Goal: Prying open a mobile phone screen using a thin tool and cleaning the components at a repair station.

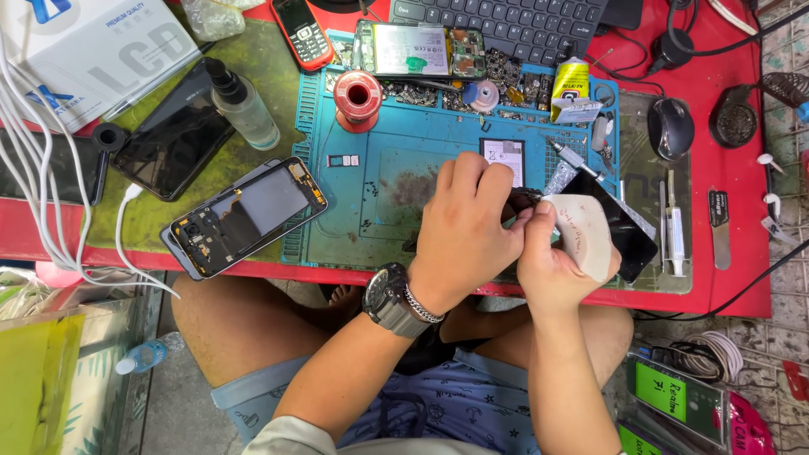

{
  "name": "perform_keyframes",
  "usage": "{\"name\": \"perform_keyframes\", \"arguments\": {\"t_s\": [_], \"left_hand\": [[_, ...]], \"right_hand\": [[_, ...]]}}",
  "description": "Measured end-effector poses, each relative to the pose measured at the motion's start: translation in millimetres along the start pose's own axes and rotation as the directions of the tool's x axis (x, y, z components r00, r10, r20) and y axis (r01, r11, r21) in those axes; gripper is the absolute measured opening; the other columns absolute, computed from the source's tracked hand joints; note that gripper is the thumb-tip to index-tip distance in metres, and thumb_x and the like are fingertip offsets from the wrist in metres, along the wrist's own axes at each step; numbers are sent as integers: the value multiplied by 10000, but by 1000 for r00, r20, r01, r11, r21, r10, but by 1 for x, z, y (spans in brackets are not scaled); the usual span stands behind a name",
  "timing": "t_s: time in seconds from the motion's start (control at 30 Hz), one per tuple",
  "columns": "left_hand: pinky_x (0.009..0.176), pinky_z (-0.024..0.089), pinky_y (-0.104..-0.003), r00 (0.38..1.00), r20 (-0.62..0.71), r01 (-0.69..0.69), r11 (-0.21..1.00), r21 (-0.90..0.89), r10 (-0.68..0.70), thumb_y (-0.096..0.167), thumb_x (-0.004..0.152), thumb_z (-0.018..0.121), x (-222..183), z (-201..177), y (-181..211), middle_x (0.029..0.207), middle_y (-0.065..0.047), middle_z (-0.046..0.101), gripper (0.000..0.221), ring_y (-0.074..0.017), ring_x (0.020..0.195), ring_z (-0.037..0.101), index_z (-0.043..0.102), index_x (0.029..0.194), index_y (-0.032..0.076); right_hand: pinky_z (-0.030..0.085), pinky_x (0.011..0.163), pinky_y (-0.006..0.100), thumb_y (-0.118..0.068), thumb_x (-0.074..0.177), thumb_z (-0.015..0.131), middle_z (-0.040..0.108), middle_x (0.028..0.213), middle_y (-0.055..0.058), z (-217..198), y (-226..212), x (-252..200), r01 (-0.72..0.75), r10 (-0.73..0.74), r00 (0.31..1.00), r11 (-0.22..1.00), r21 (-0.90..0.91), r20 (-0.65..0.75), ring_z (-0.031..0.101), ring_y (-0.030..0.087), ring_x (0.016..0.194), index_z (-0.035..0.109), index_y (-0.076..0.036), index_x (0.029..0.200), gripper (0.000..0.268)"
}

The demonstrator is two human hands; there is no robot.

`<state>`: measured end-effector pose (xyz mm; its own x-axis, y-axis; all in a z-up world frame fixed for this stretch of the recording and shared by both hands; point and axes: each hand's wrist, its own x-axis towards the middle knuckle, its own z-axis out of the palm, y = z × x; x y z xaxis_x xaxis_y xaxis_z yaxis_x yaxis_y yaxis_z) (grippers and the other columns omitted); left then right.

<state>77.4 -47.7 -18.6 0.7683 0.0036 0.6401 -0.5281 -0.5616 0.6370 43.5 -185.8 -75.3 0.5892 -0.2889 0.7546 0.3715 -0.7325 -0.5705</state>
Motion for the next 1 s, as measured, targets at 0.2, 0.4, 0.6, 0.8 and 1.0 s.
{"name": "perform_keyframes", "arguments": {"t_s": [0.2,0.4,0.6,0.8,1.0], "left_hand": [[549,599,-445,998,-51,26,999,-28,-27,131,580,869,-5,4,-7,870,-27,351,473,-318,825,587,494,863,80],[532,587,-473,996,-79,36,999,-39,-39,130,601,853,-8,6,-11,874,-30,351,456,-337,821,583,500,883,70],[551,589,-477,994,-93,58,997,-49,-63,132,590,830,-9,6,-12,868,-26,363,433,-352,840,610,515,882,77],[527,585,-486,993,-100,61,998,-17,-62,154,524,850,-7,7,-15,875,-28,407,470,-343,844,625,535,866,86],[619,600,-427,992,-124,38,999,-25,-41,127,511,853,-7,9,-22,872,-42,436,482,-343,808,634,533,870,81]], "right_hand": [[542,643,388,137,900,742,673,717,181,4,-19,16,-57,52,998,992,115,42,732,439,744,668,74,783,152],[547,632,402,157,874,731,678,724,183,4,-17,14,-44,33,996,989,143,80,729,430,752,710,44,767,157],[537,634,388,140,878,728,665,723,180,4,-15,15,-59,45,994,987,146,98,715,421,724,706,48,776,139],[542,649,404,155,842,711,665,718,189,11,-24,22,-99,76,989,976,192,126,745,390,785,681,55,748,141],[539,607,418,118,831,728,713,748,186,2,-36,44,-120,68,969,970,210,239,680,492,719,736,12,771,122]]}}
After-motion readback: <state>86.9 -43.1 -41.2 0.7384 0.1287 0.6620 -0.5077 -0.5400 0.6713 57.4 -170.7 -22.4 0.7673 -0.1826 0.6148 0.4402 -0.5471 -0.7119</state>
